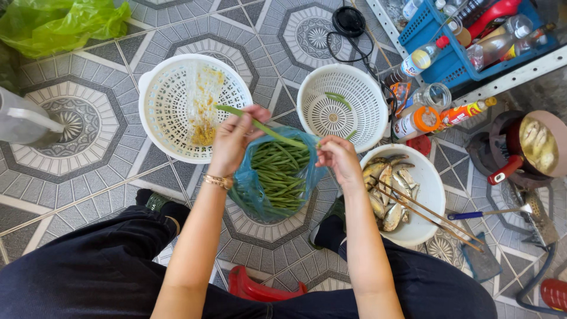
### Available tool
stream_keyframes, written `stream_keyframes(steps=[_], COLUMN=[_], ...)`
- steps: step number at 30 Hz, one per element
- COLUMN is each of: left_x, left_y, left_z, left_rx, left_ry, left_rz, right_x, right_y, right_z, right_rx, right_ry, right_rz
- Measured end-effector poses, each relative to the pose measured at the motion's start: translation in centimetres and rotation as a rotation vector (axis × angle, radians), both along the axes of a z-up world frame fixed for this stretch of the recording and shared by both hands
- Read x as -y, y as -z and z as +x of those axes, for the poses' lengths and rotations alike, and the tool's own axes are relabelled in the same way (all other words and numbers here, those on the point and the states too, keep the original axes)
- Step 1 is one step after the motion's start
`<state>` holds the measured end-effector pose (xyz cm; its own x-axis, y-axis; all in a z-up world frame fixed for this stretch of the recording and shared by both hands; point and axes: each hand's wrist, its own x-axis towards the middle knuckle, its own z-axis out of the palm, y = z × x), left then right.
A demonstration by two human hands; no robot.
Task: The person sits on a low stool and snaps the ends off green beans, placing them into a white colander. The person then uses chopsticks to flip fish frying in a pan on a portable stove.
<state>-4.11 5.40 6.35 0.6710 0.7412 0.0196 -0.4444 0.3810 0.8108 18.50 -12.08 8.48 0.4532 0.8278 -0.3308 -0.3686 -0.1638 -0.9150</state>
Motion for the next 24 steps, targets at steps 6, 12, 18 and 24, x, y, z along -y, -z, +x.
stream_keyframes(steps=[6,12,18,24], left_x=[-2.1,-1.3,-1.2,0.8], left_y=[-0.8,-0.7,-0.3,-0.2], left_z=[-1.9,-1.5,-0.9,0.7], left_rx=[0.103,0.022,-0.045,-0.255], left_ry=[-0.076,-0.086,-0.174,-0.145], left_rz=[-0.036,-0.026,-0.029,0.057], right_x=[-1.0,-1.6,-2.0,-2.5], right_y=[1.3,1.6,2.2,3.5], right_z=[-1.9,-3.4,-4.3,-4.1], right_rx=[-0.029,0.062,0.122,0.097], right_ry=[-0.082,-0.144,-0.165,-0.098], right_rz=[0.186,0.114,0.057,0.041])
